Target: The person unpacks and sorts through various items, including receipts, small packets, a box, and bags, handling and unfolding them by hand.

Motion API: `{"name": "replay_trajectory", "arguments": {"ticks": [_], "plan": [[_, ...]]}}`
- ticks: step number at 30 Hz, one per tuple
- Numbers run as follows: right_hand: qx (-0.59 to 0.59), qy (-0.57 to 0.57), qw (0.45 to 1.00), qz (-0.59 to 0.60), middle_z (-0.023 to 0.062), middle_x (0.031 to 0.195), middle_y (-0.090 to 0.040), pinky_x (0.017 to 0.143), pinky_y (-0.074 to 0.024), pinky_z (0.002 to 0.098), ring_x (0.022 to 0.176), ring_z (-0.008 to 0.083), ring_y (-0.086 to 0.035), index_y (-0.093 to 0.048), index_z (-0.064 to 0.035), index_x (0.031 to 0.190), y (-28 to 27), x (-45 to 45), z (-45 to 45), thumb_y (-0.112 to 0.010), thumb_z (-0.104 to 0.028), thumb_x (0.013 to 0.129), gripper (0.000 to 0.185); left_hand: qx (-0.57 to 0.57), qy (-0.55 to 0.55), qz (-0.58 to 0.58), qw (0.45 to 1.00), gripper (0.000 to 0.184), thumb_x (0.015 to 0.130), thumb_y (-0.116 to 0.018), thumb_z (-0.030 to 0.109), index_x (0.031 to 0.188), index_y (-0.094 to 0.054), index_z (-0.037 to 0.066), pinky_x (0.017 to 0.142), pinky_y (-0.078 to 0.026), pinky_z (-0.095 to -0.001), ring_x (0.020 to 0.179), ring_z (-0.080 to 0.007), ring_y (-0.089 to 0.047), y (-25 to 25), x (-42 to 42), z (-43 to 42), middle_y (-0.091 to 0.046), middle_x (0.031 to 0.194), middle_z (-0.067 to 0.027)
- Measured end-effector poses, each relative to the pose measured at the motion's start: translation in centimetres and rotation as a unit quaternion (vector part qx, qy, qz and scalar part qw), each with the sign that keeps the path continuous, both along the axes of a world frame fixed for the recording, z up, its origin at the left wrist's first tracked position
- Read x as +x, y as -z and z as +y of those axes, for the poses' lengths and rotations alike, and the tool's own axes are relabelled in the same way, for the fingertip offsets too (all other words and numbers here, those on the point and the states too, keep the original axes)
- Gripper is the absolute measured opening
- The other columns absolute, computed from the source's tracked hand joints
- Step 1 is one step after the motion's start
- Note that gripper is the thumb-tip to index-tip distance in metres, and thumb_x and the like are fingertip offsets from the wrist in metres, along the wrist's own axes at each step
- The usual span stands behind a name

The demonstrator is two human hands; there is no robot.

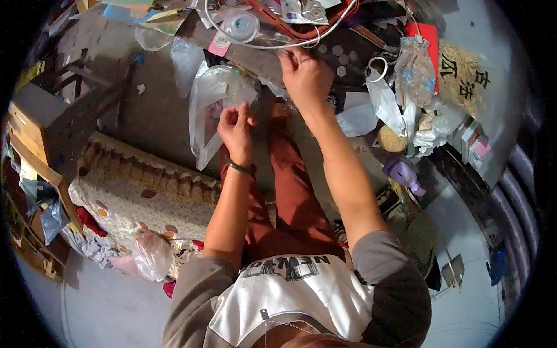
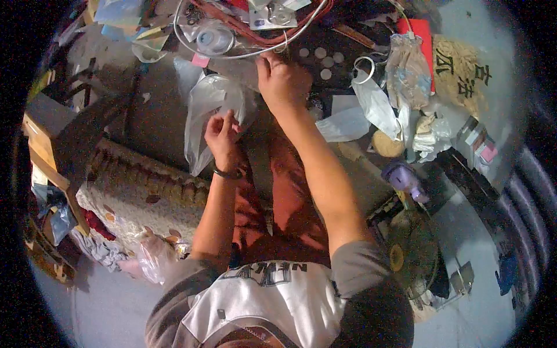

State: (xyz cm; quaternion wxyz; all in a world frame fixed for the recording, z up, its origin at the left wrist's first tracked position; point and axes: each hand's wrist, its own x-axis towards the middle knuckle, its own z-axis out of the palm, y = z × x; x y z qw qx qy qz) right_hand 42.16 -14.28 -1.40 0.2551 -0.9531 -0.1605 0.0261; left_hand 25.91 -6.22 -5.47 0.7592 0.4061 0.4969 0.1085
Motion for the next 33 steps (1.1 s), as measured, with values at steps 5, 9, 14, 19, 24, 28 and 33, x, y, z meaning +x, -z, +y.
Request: {"name": "replay_trajectory", "arguments": {"ticks": [5,9,14,19,24,28,33], "plan": [[0.163,-0.044,0.984,0.057,0.0101,0.076,-0.068,0.057,-0.0508,0.0379,0.066,0.0289,-0.066,-0.066,-0.0069,0.086,-3.4,-4.7,-0.3,-0.067,-0.014,0.082,0.008,-0.098,-0.07,0.145,0.982,0.019,0.089,-0.064,0.011,0.075,-0.053,0.005,0.049,-0.043,-0.0251,0.05,-0.0115,-0.049,4.9,-6.6,1.5,-0.055,0.064,-0.0035],[0.211,-0.049,0.956,0.197,0.0129,0.083,-0.068,0.066,-0.0514,0.0392,0.075,0.0316,-0.066,-0.065,-0.0046,0.089,-1.9,-10.4,0.2,-0.066,-0.014,0.083,0.011,-0.179,-0.135,0.177,0.958,0.016,0.09,-0.06,0.013,0.077,-0.054,0.005,0.049,-0.047,-0.028,0.055,-0.0169,-0.056,10.1,-10.1,3.0,-0.06,0.071,-0.007],[0.19,-0.015,0.912,0.364,0.0186,0.083,-0.066,0.068,-0.0504,0.0417,0.078,0.0379,-0.064,-0.064,-0.0008,0.092,5.5,-16.3,4.1,-0.059,-0.014,0.086,0.016,-0.257,-0.224,0.166,0.925,0.02,0.09,-0.06,0.022,0.092,-0.052,0.003,0.044,-0.04,-0.0276,0.049,-0.0137,-0.044,14.1,-11.6,4.6,-0.053,0.069,-0.0035],[0.238,0.024,0.849,0.471,0.0204,0.083,-0.066,0.068,-0.0514,0.0406,0.078,0.0338,-0.066,-0.064,0.0003,0.098,11.8,-18.9,5.7,-0.056,-0.01,0.086,0.017,-0.159,-0.208,0.192,0.946,0.024,0.089,-0.063,0.026,0.093,-0.051,0.005,0.042,-0.034,-0.0248,0.052,-0.0099,-0.045,12.6,-10.4,4.9,-0.051,0.071,0.0001],[0.198,-0.049,0.925,0.322,0.0158,0.08,-0.067,0.064,-0.0514,0.0365,0.073,0.0285,-0.067,-0.062,-0.0026,0.106,8.9,-15.2,4.8,-0.058,-0.012,0.087,0.021,-0.109,-0.105,0.212,0.965,0.021,0.091,-0.061,0.026,0.088,-0.058,0.006,0.057,-0.039,-0.0219,0.072,-0.0082,-0.055,4.5,-7.2,4.5,-0.058,0.079,0.0021],[0.193,-0.05,0.975,0.102,0.0085,0.072,-0.064,0.055,-0.0485,0.0362,0.061,0.0258,-0.063,-0.06,-0.0085,0.112,1.4,-8.7,6.0,-0.065,-0.013,0.085,0.028,-0.063,-0.069,0.125,0.988,0.019,0.093,-0.059,0.024,0.101,-0.061,0.007,0.065,-0.04,-0.0212,0.083,-0.0091,-0.06,1.3,-4.8,3.4,-0.065,0.09,-0.001],[-0.012,-0.103,0.994,-0.041,0.0074,0.062,-0.063,0.049,-0.0486,0.0394,0.053,0.0287,-0.063,-0.055,-0.014,0.12,0.6,-3.9,9.3,-0.068,-0.018,0.082,0.04,0.012,-0.043,0.027,0.999,0.017,0.094,-0.059,0.018,0.102,-0.059,0.003,0.065,-0.045,-0.0217,0.078,-0.0114,-0.061,-0.6,-2.4,5.0,-0.064,0.088,-0.004]]}}
